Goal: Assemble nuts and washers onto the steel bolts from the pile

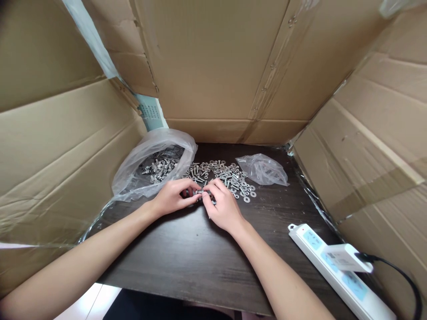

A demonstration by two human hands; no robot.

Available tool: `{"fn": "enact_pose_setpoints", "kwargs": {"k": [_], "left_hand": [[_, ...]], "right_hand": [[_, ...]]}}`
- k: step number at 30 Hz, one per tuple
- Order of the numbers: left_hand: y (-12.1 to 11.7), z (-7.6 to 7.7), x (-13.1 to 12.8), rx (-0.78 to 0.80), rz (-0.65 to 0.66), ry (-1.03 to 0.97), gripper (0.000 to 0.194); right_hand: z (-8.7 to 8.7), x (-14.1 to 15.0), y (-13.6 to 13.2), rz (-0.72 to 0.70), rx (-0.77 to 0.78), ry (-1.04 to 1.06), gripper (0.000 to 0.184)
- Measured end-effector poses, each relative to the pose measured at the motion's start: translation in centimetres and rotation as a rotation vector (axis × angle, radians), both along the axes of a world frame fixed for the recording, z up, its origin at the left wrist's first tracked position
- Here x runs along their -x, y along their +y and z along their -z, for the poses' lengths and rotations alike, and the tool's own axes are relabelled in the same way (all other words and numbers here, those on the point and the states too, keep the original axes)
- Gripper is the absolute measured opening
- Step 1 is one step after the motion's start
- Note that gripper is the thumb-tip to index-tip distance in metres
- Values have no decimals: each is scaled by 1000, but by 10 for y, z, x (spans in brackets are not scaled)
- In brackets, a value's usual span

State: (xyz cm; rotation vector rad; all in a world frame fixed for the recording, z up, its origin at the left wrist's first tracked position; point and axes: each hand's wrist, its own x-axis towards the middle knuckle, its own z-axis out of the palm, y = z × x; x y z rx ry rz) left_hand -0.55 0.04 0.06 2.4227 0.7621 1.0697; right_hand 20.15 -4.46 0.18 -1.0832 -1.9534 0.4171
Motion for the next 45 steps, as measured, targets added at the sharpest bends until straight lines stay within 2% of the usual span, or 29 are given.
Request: {"fn": "enact_pose_setpoints", "kwargs": {"k": [45], "left_hand": [[0, 0, 0, 2, 7, -8, 15]], "right_hand": [[-3, 1, -1, 6, 23, -10, 25]]}}
